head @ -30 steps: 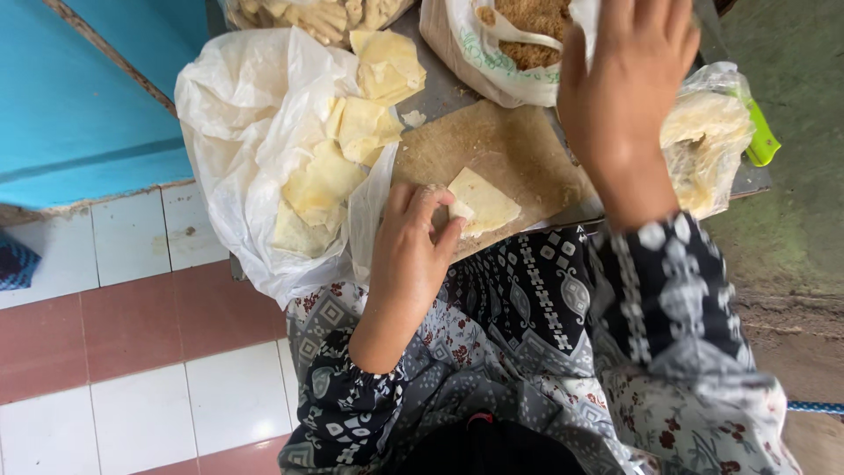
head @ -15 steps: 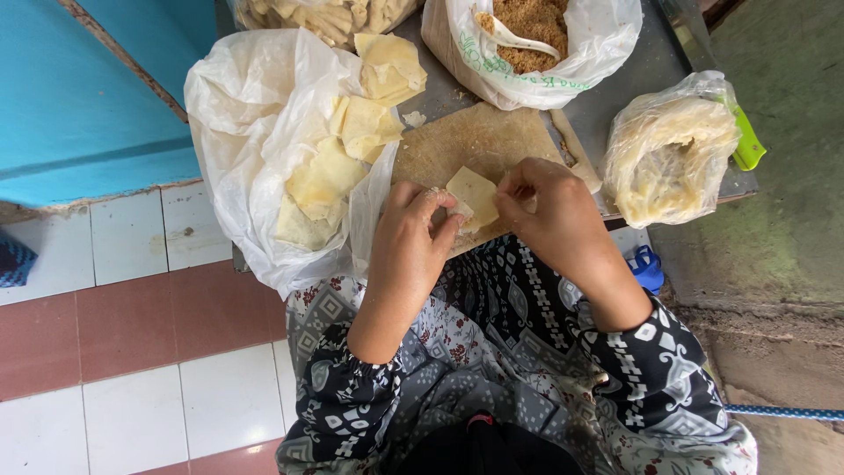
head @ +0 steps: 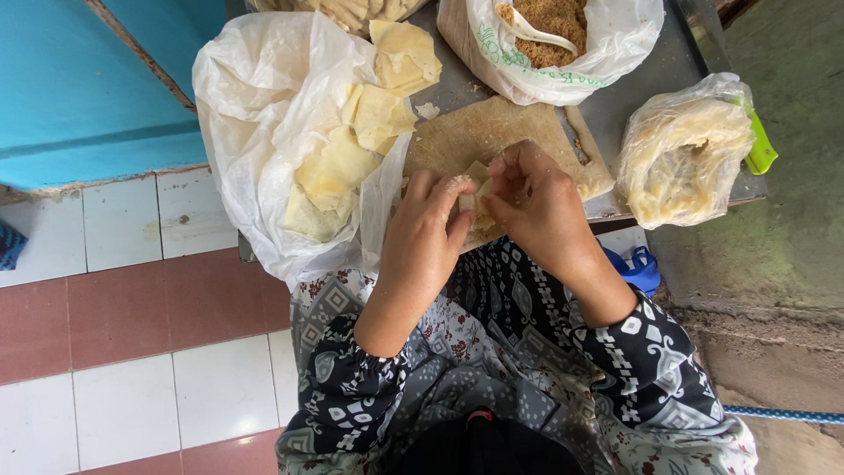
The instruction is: The person sits at a low table and folds triangular pastry wrappers around a brown sugar filling. They take a wrapper, spoon filling from a bag onto it, fold the wrapper over the filling, and set the folded pastry aside, repeating the process.
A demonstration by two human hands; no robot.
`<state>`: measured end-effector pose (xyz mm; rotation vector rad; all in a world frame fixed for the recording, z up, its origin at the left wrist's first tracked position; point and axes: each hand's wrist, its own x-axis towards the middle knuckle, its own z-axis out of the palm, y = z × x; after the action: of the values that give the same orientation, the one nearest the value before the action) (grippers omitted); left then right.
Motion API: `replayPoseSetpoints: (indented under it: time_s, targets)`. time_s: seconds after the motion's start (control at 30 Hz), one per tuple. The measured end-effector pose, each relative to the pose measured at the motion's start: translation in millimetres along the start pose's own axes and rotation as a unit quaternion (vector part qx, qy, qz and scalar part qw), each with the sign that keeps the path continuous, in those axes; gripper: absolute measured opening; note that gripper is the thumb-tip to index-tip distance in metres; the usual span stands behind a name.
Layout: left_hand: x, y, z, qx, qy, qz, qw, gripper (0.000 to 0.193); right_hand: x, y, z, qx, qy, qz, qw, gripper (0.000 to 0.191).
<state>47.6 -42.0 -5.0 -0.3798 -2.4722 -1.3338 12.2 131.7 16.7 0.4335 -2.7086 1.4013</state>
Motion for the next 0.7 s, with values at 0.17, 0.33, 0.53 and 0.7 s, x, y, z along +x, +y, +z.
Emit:
replayPoseSetpoints:
  time_s: [0.17, 0.33, 0.53, 0.7]
  targets:
    - [-1.2, 3.3, -0.3, -0.002, -0.006, 0.008, 1.0, 0.032, -3.5, 2.2, 10.0, 0.127, -0.011, 0.038, 0.991, 0.032]
    - [1.0, 2.4, 0.2, -0.014, 0.0, 0.01, 1.0, 0.022, -10.0, 2.3, 1.5, 0.126, -0.011, 0.059, 0.99, 0.03]
    - [0.5, 1.0, -2.1, -0.002, -0.001, 0.027, 1.0, 0.01, -27.5, 6.7, -10.8, 0.016, -0.022, -0.056, 0.998, 0.03]
    - [-1.8, 2.7, -6.1, 0.018, -0.034, 0.036, 0.999, 0.01, -30.2, 10.9, -20.3, -0.199, -0.006, -0.252, 0.947, 0.03]
